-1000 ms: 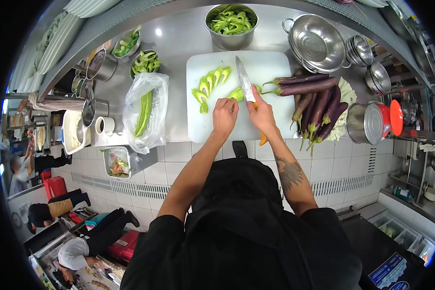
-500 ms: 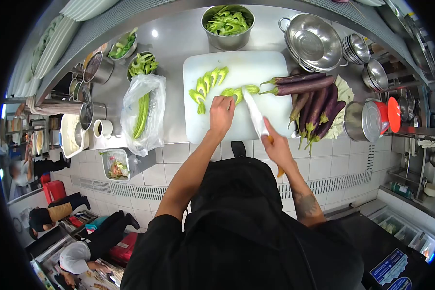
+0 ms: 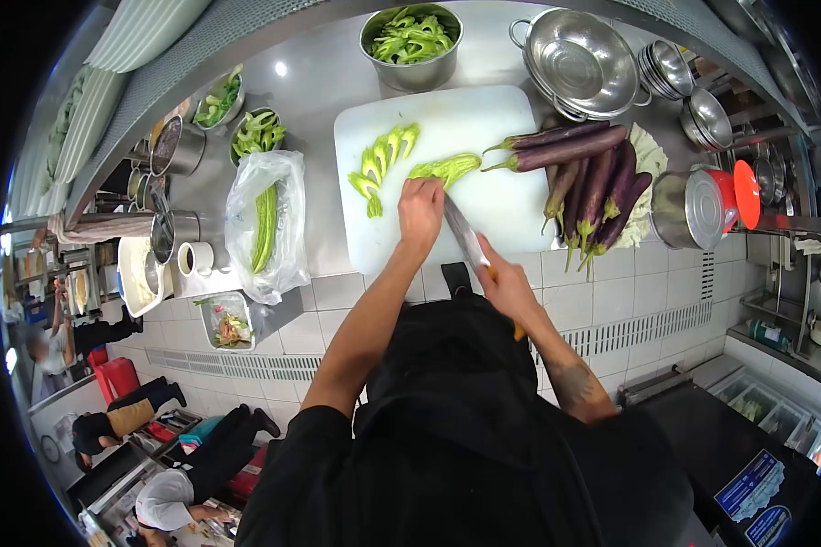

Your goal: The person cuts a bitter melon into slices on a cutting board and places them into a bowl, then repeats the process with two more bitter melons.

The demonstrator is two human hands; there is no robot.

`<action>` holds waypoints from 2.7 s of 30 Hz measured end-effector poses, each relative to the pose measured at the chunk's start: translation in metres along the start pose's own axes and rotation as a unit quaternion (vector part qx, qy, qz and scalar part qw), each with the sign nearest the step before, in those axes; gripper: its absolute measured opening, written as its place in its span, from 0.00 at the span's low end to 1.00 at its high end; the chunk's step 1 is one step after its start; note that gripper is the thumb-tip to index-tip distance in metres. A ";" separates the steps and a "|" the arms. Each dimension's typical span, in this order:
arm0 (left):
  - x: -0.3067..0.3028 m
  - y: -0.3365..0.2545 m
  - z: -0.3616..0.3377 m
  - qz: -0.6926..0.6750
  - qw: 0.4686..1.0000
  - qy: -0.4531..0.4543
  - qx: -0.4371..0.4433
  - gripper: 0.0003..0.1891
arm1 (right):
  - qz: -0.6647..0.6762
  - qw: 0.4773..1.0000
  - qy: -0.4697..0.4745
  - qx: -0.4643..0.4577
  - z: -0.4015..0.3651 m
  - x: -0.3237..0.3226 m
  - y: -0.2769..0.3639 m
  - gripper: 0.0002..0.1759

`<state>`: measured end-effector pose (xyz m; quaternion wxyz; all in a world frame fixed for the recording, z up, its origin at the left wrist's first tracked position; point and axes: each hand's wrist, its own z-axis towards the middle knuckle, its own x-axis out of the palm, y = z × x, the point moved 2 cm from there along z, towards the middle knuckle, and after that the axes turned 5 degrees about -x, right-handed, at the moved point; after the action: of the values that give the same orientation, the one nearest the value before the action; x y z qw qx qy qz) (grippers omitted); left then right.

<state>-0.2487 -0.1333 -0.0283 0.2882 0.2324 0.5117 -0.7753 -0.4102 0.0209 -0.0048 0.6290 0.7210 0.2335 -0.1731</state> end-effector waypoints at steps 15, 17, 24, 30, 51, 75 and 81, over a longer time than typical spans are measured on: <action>0.011 -0.014 0.008 -0.001 0.999 0.030 0.016 0.04 | -0.039 0.992 -0.117 0.034 0.115 -0.025 0.012 0.36; 0.011 -0.014 0.006 -0.008 0.999 0.024 0.021 0.04 | -0.018 0.995 -0.089 0.037 0.084 -0.016 0.009 0.36; 0.009 -0.009 0.016 0.014 1.000 0.014 -0.001 0.02 | 0.046 0.998 -0.006 0.036 -0.027 -0.016 0.013 0.37; 0.025 -0.018 0.011 -0.026 1.000 0.017 0.003 0.04 | 0.004 0.993 -0.110 0.046 0.052 -0.033 0.016 0.36; 0.030 -0.015 0.019 -0.011 0.999 0.045 0.025 0.01 | 0.013 0.994 -0.103 0.033 0.036 0.002 0.005 0.35; 0.029 -0.021 0.006 -0.039 0.994 0.058 0.084 0.08 | -0.013 0.991 -0.093 0.093 0.082 -0.039 0.012 0.36; 0.032 -0.022 0.005 -0.034 0.994 0.081 0.068 0.05 | -0.017 0.990 -0.087 0.107 0.087 -0.031 0.005 0.37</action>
<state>-0.2870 -0.1382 -0.0328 0.2023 0.2959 0.4868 -0.7966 -0.4297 -0.0695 0.0028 0.5636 0.7620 0.1699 -0.2699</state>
